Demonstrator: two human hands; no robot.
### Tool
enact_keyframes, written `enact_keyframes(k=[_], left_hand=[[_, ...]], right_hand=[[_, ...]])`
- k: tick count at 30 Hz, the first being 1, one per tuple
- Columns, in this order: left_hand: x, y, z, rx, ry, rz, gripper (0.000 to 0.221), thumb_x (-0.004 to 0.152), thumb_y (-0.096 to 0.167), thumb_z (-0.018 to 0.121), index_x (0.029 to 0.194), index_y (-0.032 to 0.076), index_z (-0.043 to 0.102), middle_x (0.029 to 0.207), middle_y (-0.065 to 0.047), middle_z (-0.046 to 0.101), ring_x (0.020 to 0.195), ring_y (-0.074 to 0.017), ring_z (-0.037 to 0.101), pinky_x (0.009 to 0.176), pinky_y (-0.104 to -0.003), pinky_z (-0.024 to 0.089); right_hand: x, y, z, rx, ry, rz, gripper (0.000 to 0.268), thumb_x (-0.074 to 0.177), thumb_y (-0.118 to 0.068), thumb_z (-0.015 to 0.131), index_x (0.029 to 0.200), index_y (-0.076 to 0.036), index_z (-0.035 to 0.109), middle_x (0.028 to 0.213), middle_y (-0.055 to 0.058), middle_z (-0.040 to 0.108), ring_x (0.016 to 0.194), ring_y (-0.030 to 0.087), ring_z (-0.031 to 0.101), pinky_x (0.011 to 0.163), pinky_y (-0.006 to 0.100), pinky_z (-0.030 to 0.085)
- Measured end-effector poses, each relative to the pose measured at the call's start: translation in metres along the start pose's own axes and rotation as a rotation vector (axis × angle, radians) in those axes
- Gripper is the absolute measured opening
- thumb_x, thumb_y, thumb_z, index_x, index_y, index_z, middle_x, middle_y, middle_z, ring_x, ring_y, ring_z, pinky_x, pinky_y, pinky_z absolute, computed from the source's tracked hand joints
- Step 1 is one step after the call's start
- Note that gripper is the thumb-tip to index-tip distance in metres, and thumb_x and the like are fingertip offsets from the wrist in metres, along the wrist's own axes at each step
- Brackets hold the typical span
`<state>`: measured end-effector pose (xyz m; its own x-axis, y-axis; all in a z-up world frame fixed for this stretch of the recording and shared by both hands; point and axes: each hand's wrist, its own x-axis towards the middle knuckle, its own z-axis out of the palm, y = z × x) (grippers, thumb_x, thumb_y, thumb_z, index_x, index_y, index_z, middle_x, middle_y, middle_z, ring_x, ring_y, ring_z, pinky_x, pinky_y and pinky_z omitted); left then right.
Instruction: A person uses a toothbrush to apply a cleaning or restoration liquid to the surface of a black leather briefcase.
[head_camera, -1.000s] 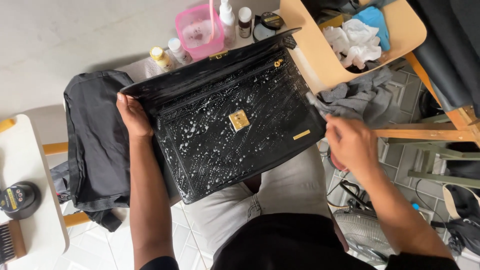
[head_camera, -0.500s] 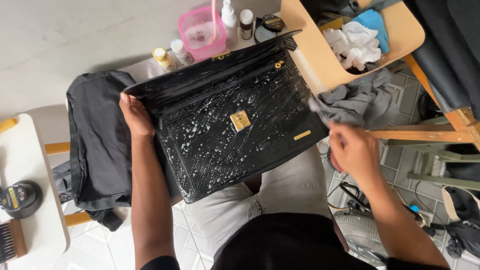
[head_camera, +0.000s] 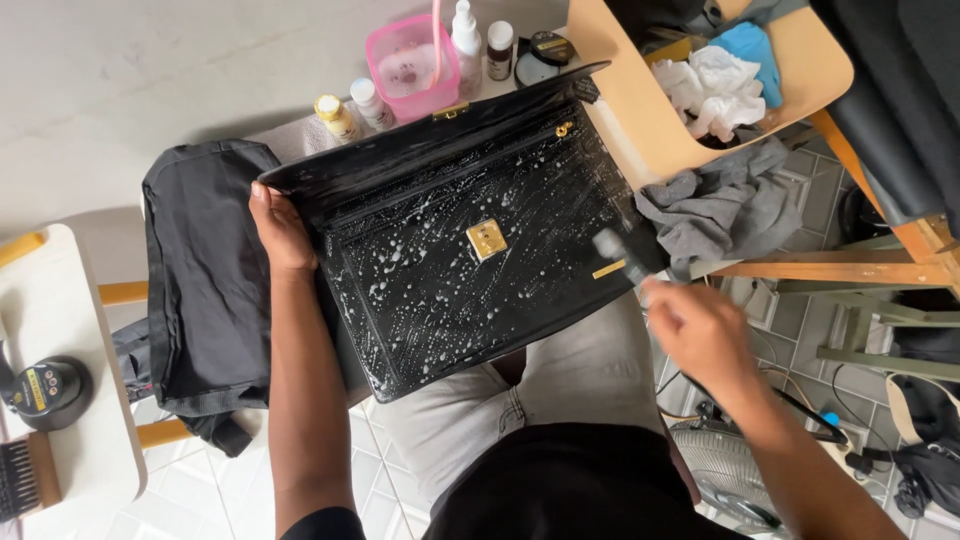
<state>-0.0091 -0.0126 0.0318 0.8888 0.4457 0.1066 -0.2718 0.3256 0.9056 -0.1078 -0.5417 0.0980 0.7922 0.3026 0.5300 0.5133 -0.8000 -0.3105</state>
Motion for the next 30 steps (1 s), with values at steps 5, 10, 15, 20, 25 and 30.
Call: enact_keyframes(k=[5,10,15,20,25,30], left_hand=[[0.008,-0.011,-0.012,-0.008,0.005,-0.004,0.063,0.096,0.064,0.04,0.11,0.011,0.07,0.101,-0.015,0.073,0.095,-0.0259,0.076,0.089,-0.036,0.065],[0.005,0.0,-0.002,-0.005,-0.005,0.0,0.062,0.096,0.063,0.04,0.11,0.011,0.07,0.102,-0.015,0.073,0.096,-0.0263,0.076,0.089,-0.036,0.065],[0.008,-0.01,-0.013,0.007,0.002,0.004,0.065,0.096,0.064,0.04,0.111,0.009,0.07,0.102,-0.014,0.073,0.096,-0.0254,0.076,0.088,-0.036,0.065],[0.012,-0.01,-0.015,0.025,-0.013,-0.008,0.066,0.095,0.066,0.039,0.114,0.011,0.07,0.104,-0.014,0.073,0.097,-0.0255,0.076,0.09,-0.037,0.065],[0.007,-0.006,-0.012,0.028,-0.019,-0.03,0.066,0.095,0.066,0.038,0.114,0.012,0.07,0.105,-0.012,0.073,0.099,-0.0255,0.076,0.092,-0.037,0.065],[0.005,0.003,-0.005,0.026,-0.016,-0.025,0.064,0.096,0.064,0.036,0.115,0.013,0.07,0.105,-0.012,0.073,0.1,-0.0249,0.076,0.092,-0.037,0.066]], right_hand=[[-0.019,0.011,0.003,-0.024,0.026,0.016,0.01,0.088,-0.011,0.078,0.092,-0.019,0.078,0.075,0.003,0.073,0.069,0.024,0.07,0.068,0.035,0.057],[-0.019,-0.014,-0.001,0.119,-0.023,-0.071,0.018,0.081,-0.005,0.076,0.092,-0.019,0.079,0.074,0.004,0.073,0.063,0.024,0.069,0.065,0.035,0.057],[-0.024,-0.004,-0.002,-0.035,0.01,-0.071,0.016,0.084,-0.008,0.077,0.091,-0.022,0.076,0.075,0.002,0.073,0.066,0.023,0.069,0.067,0.035,0.056],[-0.013,-0.026,0.002,0.118,0.002,-0.048,0.015,0.084,-0.005,0.075,0.092,-0.017,0.078,0.075,0.004,0.074,0.065,0.024,0.07,0.065,0.035,0.057],[-0.026,-0.071,0.005,0.179,-0.104,-0.039,0.015,0.079,-0.003,0.074,0.087,-0.016,0.076,0.068,0.006,0.071,0.061,0.026,0.069,0.061,0.037,0.057],[-0.008,-0.05,0.009,0.126,0.004,0.025,0.013,0.085,-0.005,0.076,0.093,-0.015,0.078,0.073,0.003,0.073,0.064,0.024,0.07,0.066,0.034,0.056]])
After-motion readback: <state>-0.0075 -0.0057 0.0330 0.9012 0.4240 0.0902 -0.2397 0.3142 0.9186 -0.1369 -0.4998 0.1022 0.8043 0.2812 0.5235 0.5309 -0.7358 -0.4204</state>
